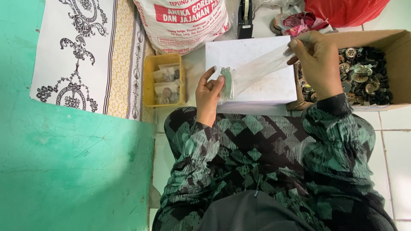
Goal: The person sorts metal components from a cardboard box and places them into small plastic bags, then seals one of the bags with adhesive tape.
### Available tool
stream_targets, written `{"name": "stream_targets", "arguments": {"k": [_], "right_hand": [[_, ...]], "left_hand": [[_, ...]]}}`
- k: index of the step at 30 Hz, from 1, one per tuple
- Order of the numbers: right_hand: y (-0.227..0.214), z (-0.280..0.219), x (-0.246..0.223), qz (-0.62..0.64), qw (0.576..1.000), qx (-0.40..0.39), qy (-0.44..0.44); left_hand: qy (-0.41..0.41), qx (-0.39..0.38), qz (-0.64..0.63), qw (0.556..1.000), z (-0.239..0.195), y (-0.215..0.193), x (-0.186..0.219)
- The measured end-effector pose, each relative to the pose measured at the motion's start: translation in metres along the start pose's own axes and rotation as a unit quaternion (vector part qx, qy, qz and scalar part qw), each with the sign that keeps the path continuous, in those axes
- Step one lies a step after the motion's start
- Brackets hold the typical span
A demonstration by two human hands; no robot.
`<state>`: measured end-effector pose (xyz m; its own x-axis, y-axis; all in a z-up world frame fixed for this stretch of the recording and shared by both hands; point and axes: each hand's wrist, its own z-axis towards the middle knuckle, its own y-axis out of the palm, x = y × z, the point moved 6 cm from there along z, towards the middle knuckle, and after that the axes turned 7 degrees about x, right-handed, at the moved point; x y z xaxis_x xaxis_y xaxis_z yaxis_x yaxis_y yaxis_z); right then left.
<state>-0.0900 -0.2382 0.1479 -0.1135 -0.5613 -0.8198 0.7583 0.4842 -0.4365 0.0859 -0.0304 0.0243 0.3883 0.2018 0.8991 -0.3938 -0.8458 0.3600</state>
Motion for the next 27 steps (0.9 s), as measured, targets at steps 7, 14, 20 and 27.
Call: {"name": "stream_targets", "arguments": {"k": [7,14,20,27], "right_hand": [[0.015,-0.007,0.024,-0.009,0.995,-0.034,0.094],[0.046,-0.019,0.041,-0.089,0.990,-0.085,0.064],[0.069,-0.007,-0.056,-0.039,0.989,-0.126,-0.073],[0.099,0.005,-0.086,-0.097,0.934,-0.166,-0.300]], "left_hand": [[0.002,-0.012,0.090,0.996,0.019,-0.030,-0.011],[0.094,-0.001,0.231,0.969,0.010,-0.035,-0.007],[0.260,-0.108,0.177,0.943,-0.001,0.014,0.041],[0.393,-0.274,0.219,0.850,-0.029,0.056,0.130]]}}
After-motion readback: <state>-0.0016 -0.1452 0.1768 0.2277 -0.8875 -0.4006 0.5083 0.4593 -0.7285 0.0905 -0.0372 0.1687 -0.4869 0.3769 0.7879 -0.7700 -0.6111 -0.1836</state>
